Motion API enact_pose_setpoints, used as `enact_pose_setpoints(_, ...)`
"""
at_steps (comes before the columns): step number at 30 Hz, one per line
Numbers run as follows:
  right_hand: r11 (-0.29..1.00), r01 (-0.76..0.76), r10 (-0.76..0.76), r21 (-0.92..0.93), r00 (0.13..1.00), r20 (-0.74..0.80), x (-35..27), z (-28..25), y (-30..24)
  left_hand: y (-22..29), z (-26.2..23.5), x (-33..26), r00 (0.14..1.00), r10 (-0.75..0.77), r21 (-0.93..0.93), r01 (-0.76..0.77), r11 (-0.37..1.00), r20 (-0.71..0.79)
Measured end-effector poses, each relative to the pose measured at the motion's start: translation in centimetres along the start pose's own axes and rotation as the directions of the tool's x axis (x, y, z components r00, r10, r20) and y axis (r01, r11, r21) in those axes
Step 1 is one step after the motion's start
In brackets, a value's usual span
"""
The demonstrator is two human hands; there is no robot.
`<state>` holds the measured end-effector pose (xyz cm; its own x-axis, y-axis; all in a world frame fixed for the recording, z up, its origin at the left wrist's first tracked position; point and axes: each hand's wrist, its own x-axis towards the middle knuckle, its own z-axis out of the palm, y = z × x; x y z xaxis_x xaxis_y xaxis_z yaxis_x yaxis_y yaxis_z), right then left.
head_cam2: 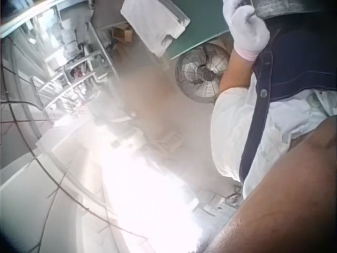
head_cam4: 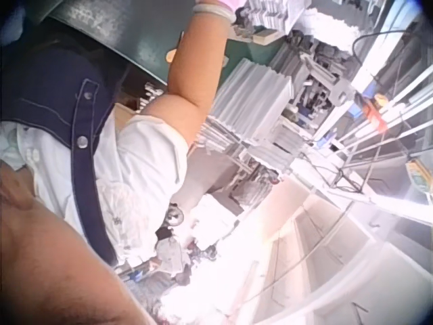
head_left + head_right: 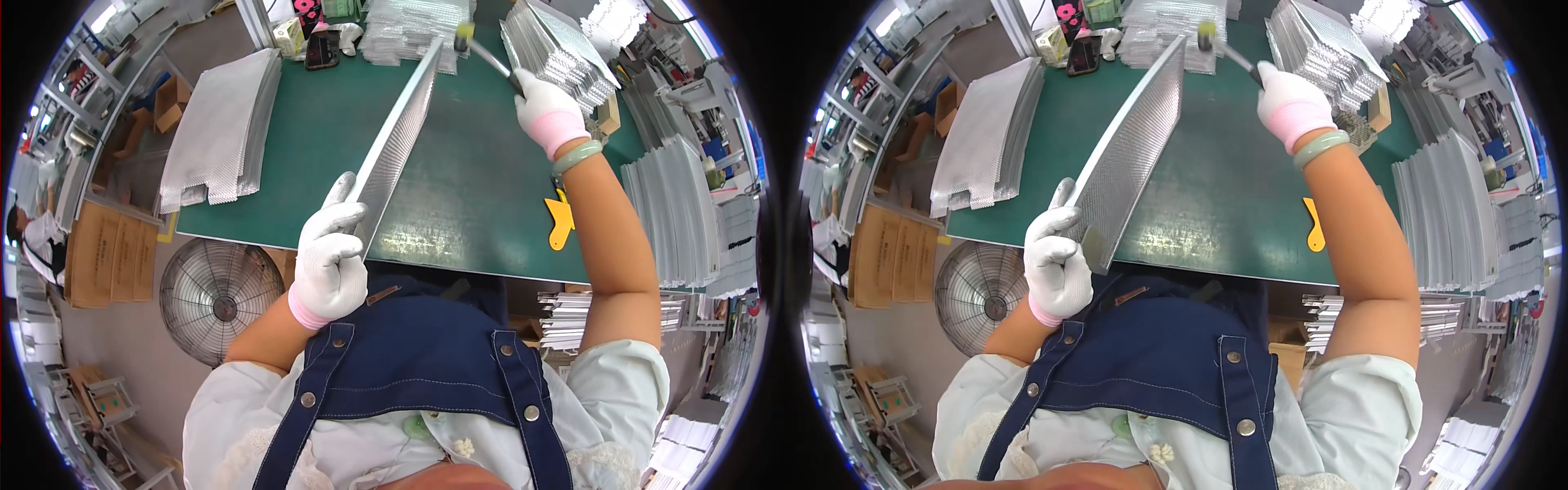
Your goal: The person assembles rectangular metal frames by placing mesh sheets on a workbench, positioning plastic inserts, and fitting white plastic corner pieces. They use a hammer to secure the corners and a yellow plastic scraper to press the mesh into the frame.
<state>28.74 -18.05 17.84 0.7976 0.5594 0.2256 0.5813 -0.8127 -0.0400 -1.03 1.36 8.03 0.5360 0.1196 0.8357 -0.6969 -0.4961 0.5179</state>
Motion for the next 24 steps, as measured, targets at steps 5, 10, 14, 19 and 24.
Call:
enact_pose_setpoints(5,0.982,-0.132,0.108,0.132,0.978,0.177,-2.2,3.1,2.7,0.4,-0.5,0.8,0.99,-0.066,-0.005,0.066,0.998,-0.123)
enact_pose_setpoints(10,0.83,-0.421,0.258,0.364,0.871,0.419,-6.1,6.3,3.5,0.5,-0.8,2.0,0.978,-0.133,-0.012,0.133,0.991,-0.161)
enact_pose_setpoints(14,0.93,0.003,0.009,0.367,1.0,-0.03,-11.5,8.5,1.4,0.6,0.2,2.6,0.979,-0.136,-0.059,0.128,0.99,-0.152)
enact_pose_setpoints(19,0.584,0.477,-0.489,0.657,0.852,-0.184,-18.3,5.3,-8.1,1.2,3.7,4.1,0.962,-0.148,-0.153,0.115,0.981,-0.229)
enact_pose_setpoints(24,0.659,0.376,-0.304,0.651,0.925,-0.226,-18.9,6.5,-9.9,1.9,6.4,5.3,0.952,-0.123,-0.21,0.064,0.976,-0.279)
